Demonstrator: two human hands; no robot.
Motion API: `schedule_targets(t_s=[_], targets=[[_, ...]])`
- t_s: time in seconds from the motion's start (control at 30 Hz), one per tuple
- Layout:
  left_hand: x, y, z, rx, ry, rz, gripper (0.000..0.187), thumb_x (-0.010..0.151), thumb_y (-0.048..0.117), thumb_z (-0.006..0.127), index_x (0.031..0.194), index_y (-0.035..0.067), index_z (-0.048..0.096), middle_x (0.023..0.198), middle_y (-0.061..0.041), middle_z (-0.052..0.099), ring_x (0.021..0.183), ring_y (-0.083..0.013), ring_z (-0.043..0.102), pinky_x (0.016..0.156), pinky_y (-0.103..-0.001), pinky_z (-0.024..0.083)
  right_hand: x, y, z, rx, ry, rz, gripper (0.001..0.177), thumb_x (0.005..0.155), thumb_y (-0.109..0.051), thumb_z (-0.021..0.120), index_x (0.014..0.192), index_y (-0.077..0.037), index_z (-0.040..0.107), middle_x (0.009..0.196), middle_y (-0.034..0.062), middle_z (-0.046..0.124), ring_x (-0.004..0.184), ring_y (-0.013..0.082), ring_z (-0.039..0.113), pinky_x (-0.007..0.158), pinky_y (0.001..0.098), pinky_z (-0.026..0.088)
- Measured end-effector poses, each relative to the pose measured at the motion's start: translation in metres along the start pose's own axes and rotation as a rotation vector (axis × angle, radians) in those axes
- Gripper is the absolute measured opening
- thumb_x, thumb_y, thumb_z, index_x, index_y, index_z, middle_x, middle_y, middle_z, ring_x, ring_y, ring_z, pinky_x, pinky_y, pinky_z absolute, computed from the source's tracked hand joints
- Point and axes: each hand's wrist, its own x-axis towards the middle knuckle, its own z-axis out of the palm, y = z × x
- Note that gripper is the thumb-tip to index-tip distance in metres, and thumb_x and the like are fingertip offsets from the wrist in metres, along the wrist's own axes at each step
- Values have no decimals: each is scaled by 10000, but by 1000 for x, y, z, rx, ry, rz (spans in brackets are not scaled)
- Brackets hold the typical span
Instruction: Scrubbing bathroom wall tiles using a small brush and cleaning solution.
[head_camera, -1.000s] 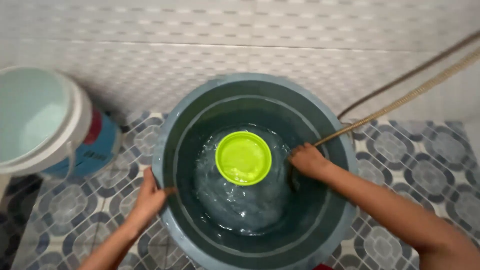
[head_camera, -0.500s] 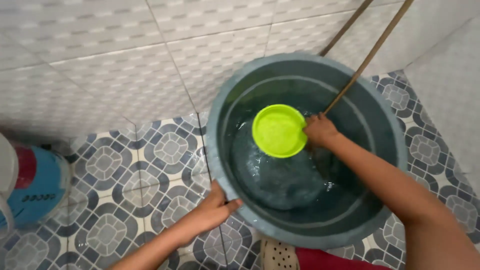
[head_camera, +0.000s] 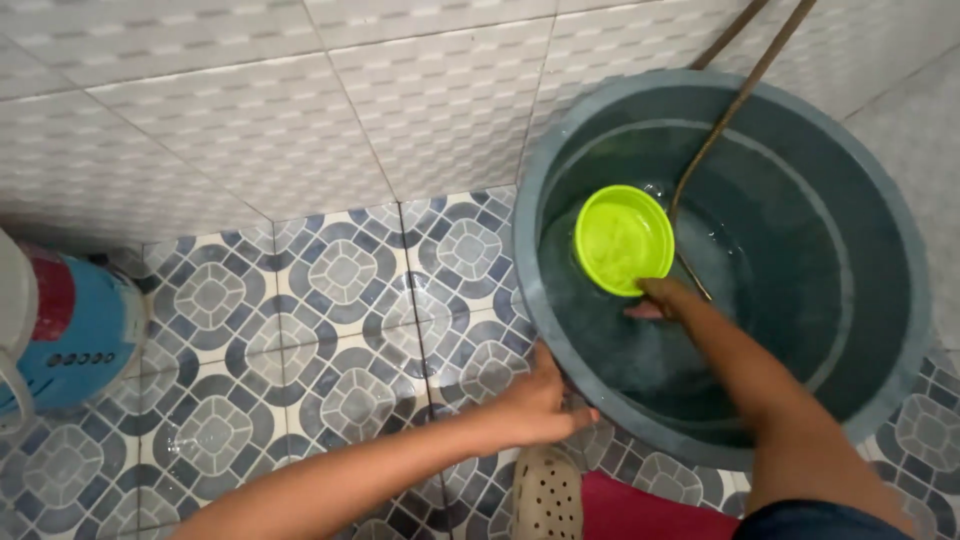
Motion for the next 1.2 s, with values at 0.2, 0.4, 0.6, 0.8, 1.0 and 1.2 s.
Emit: schedule_targets(t_s=[0.2, 0.4, 0.6, 0.8, 1.0, 1.2], targets=[[3, -25, -4, 31, -137, -14, 803, 928, 334, 711, 1599, 31, 392, 1666, -374, 70, 1181, -349, 674, 1074, -356, 513, -96, -62, 4, -652, 747, -665, 391, 1027, -143, 600, 1410, -66, 603, 1072, 207, 742, 895, 317, 740, 790, 424, 605], [-3, -1, -17, 10, -165, -86, 1264, 891, 376, 674, 1487, -164, -300, 1418, -355, 547, 1228, -348, 614, 1022, -367, 503, -152, -48, 14, -502, 837, -1142, 424, 1101, -88, 527, 1522, -40, 524, 1326, 245, 657, 1101, 341, 697, 903, 451, 542], [0, -21, -13, 66, -149, 6, 1223, 895, 380, 677, 1538, -174, -204, 1390, -400, 431, 1213, -397, 634, 991, -372, 529, -87, 36, 35, -307, 694, -1258, 415, 964, -62, 601, 1364, 48, 590, 1187, 240, 734, 1027, 365, 734, 892, 418, 576], [-4, -17, -16, 135, -117, -107, 1231, 850, 419, 678, 1507, -212, -149, 1155, -313, 673, 1043, -389, 690, 879, -379, 569, -94, 70, 87, 342, 156, -208, 362, 897, -29, 506, 1227, 119, 529, 979, 274, 699, 675, 375, 674, 526, 437, 519], [-35, -44, -48, 240, -84, -83, 940, 852, 387, 652, 1563, -57, 226, 1058, -194, 751, 971, -348, 725, 815, -408, 563, -101, 51, 56, 260, 170, -174, 343, 981, -17, 439, 1296, 98, 517, 1139, 243, 687, 919, 388, 732, 628, 374, 611], [-116, -75, -94, 411, -93, -218, 721, 897, 390, 618, 1501, 43, 435, 1087, -187, 750, 1009, -337, 713, 876, -413, 560, -266, -17, 71, 0, 389, -235, 274, 1079, -232, 492, 1288, -84, 590, 1024, 170, 753, 726, 150, 684, 577, 214, 521]])
